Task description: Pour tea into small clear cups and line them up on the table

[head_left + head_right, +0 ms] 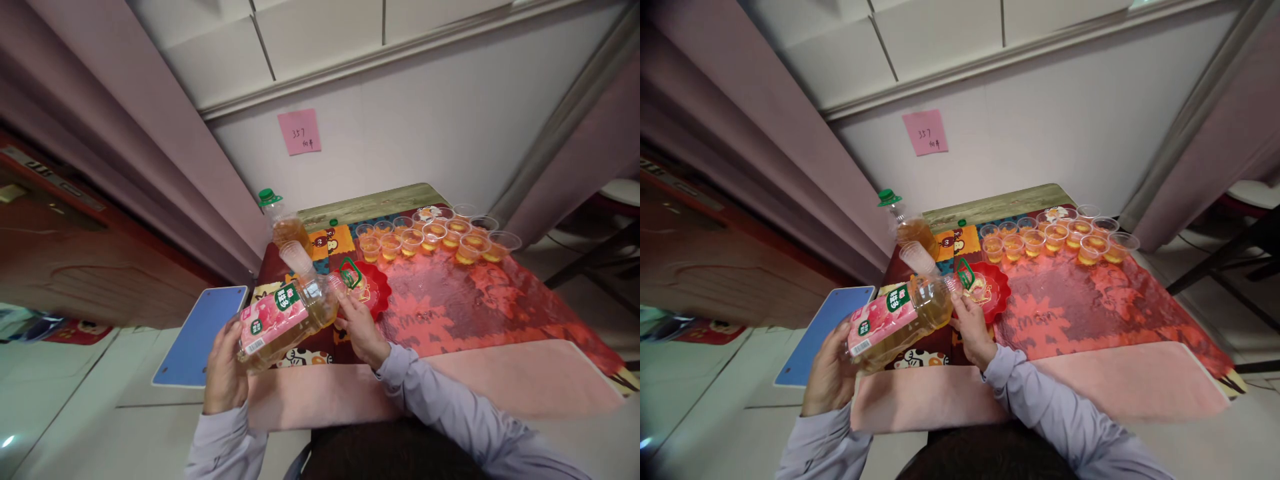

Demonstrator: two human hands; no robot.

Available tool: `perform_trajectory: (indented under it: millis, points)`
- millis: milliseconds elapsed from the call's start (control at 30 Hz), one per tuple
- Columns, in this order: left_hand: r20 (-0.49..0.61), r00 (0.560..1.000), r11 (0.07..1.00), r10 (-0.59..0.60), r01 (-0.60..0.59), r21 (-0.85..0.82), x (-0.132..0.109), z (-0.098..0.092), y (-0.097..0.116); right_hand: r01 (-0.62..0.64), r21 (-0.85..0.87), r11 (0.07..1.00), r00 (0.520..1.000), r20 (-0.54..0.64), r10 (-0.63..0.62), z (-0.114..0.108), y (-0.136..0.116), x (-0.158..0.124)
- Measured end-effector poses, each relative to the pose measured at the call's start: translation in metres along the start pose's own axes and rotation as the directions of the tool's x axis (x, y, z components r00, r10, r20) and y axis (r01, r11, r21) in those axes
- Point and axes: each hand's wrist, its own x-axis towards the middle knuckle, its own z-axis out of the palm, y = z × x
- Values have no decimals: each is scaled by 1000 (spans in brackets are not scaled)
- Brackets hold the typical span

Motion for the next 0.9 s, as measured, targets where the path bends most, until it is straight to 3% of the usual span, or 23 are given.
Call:
perform_trajectory:
  millis: [900]
  points:
    - [-11, 1000, 1000, 6, -6, -1, -5, 6, 7, 1, -12, 1000, 1000, 12, -1, -2, 1, 2]
